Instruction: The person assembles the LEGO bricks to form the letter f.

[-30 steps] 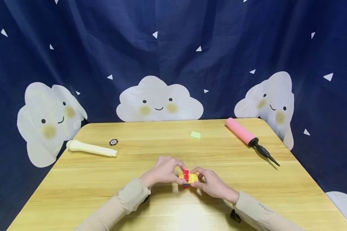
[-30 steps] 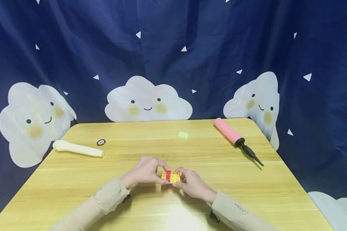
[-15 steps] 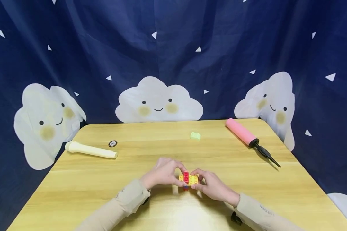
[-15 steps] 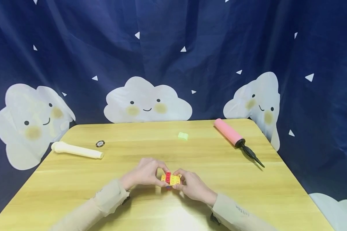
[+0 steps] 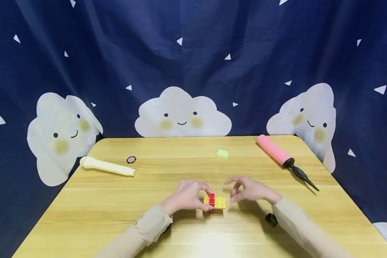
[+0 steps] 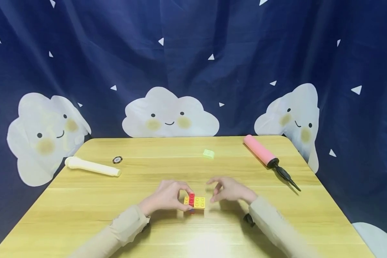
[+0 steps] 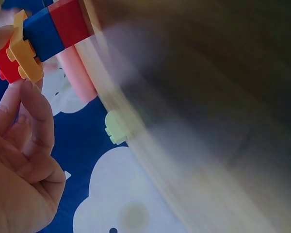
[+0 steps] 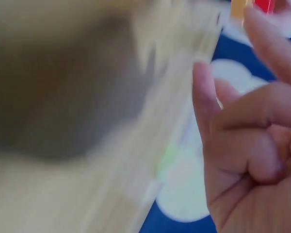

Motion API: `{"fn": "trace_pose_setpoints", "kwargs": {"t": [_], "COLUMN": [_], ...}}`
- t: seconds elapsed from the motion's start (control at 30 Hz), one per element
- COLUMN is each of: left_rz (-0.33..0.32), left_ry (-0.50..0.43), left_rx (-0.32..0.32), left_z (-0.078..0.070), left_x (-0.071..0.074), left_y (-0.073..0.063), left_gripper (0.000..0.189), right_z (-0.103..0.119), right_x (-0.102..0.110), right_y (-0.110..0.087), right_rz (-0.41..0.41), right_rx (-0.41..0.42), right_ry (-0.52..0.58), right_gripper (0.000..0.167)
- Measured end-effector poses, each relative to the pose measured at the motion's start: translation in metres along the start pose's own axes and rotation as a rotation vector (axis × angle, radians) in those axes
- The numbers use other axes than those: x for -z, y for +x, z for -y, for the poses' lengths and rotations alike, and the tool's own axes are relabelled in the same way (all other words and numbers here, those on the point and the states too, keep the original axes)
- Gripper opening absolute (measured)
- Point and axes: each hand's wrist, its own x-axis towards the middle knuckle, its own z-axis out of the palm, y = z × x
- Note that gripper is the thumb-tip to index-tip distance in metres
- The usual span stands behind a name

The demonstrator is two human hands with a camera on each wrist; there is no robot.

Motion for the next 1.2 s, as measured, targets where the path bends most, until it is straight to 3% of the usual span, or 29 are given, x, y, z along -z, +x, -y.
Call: {"fn": "trace_pose_setpoints", "kwargs": {"t": [0.2,0.3,0.57,0.9,1.2], "left_rz": [-0.019,-0.015,-0.005,0.001,0.005], "left_ry": [0.026,0.032,0.042,0.063,0.078], "left_rx": [0.003,0.010,0.028,0.045,0.047], "left_z": [0.000,0.000,-0.003,-0.005,-0.004], "left_x": [-0.003,-0.004,-0.002,-0.001,-0.003], "left_y": [0.000,0.001,-0.001,0.000,-0.002], "left_gripper": [0.032,0.032,0.030,0.032,0.033], "right_z": [-0.012,-0.018,-0.026,-0.033,-0.035], "right_x": [0.028,0.035,0.040,0.043,0.035], "right_y": [0.044,0.067,0.101,0.109,0.119], "right_rz": [-0.270,-0.337,-0.399,-0.418,-0.442], "right_rx": [-0.165,-0.229,-0.344,-0.385,-0.399], "right_ry": [-0.129,-0.207,-0.265,-0.241,-0.203], "right_gripper": [0.055,0.056,0.062,0.061,0.056]}}
